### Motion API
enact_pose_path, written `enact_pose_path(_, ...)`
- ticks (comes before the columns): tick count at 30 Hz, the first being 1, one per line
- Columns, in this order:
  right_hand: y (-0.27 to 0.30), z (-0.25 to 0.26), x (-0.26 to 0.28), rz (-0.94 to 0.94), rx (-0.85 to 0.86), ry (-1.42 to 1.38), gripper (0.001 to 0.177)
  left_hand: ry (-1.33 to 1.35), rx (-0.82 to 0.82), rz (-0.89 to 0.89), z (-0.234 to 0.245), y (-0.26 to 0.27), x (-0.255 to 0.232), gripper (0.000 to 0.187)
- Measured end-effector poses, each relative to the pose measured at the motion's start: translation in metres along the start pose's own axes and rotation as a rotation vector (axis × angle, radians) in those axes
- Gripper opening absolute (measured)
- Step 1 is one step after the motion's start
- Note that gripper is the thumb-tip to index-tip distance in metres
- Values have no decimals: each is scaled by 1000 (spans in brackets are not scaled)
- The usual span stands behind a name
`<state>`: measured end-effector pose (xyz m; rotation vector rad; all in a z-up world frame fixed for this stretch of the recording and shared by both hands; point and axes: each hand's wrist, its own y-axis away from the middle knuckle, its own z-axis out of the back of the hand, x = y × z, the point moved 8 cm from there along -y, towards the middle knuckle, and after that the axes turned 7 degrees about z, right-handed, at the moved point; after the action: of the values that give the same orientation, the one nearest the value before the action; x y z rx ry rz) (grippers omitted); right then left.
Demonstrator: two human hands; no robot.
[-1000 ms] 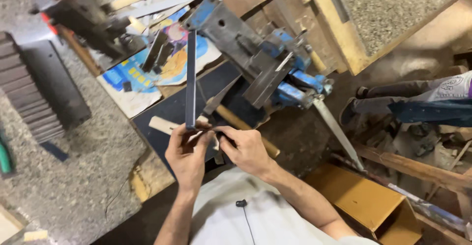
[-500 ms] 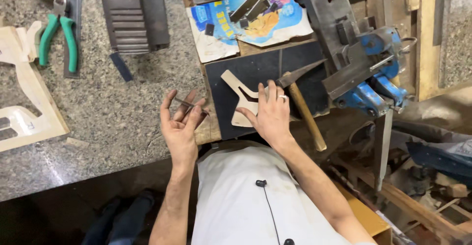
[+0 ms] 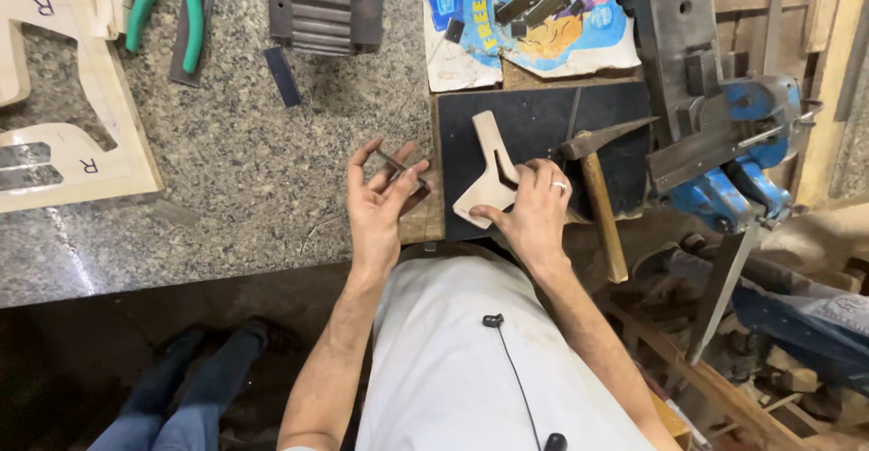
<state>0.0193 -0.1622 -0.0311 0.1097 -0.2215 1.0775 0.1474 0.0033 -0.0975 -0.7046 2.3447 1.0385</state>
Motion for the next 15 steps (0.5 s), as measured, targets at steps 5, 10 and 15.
enact_pose_path(5,-2,-16,-34,-298,227,-520,56,16,21,16,-7,3,0,61)
enact_pose_path(10,13,20,-68,-530,220,-989,43,-76,41,20,-19,19,4,60)
enact_pose_path(15,7,48,-40,-245,426,-807,42,-18,147,42,-46,38,32,62)
